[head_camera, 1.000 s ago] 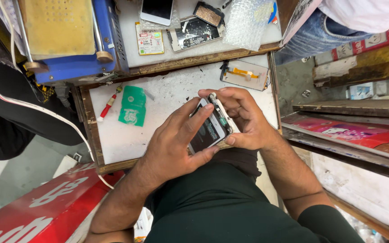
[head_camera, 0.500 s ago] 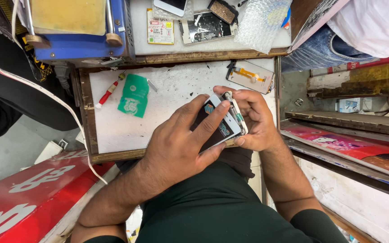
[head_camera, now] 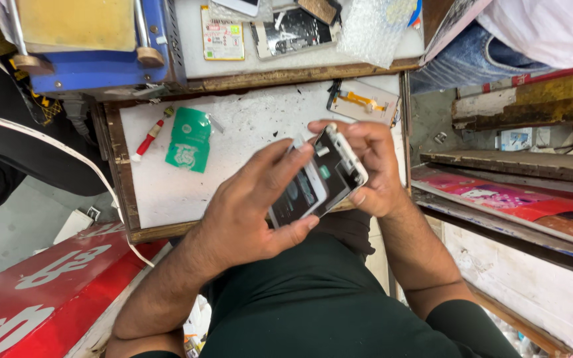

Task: The person disassembles a smartphone, removes the screen and internal components, and then reassembles it with a new screen. They handle the phone, screen, and internal parts, connecting cables and securing components.

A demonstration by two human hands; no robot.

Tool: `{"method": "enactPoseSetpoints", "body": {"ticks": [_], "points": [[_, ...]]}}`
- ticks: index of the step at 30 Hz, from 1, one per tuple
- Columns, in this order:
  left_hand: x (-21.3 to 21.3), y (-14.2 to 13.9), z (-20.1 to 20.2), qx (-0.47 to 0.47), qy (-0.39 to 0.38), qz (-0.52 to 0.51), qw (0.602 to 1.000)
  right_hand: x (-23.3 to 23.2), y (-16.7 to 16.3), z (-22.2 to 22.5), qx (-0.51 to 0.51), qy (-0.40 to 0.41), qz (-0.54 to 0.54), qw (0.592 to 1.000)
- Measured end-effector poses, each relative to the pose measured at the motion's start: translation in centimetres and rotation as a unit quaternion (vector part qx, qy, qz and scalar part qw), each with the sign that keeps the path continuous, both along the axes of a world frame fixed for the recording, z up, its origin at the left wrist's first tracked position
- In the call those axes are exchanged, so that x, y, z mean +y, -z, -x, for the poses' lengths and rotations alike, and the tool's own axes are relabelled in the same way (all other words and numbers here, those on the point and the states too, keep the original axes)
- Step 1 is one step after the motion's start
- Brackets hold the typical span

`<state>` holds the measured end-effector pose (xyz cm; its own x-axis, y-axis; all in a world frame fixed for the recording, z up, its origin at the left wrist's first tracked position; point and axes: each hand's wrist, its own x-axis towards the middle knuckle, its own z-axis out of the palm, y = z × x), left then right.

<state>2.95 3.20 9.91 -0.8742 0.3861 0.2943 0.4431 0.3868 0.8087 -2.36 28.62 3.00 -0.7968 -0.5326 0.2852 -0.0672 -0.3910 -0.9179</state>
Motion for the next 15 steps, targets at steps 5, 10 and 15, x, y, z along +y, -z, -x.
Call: {"method": "enactPoseSetpoints", "body": {"ticks": [5,10,15], "points": [[0.1,2.4,-0.3,-0.017,-0.015,-0.171,0.985,-0.1,-0.2,-0.3,-0.031,0.033,0.020,0.999],[0.5,4.0,-1.1,-0.043,-0.097,-0.330,0.938,-0.1,0.0,-0.3,-0.055,0.029,0.010,0.998],[0.5,4.6,-1.4,-0.042,-0.149,-0.426,0.891,-0.1,0.4,0.1,-0.114,-0.008,0.036,0.993]]}}
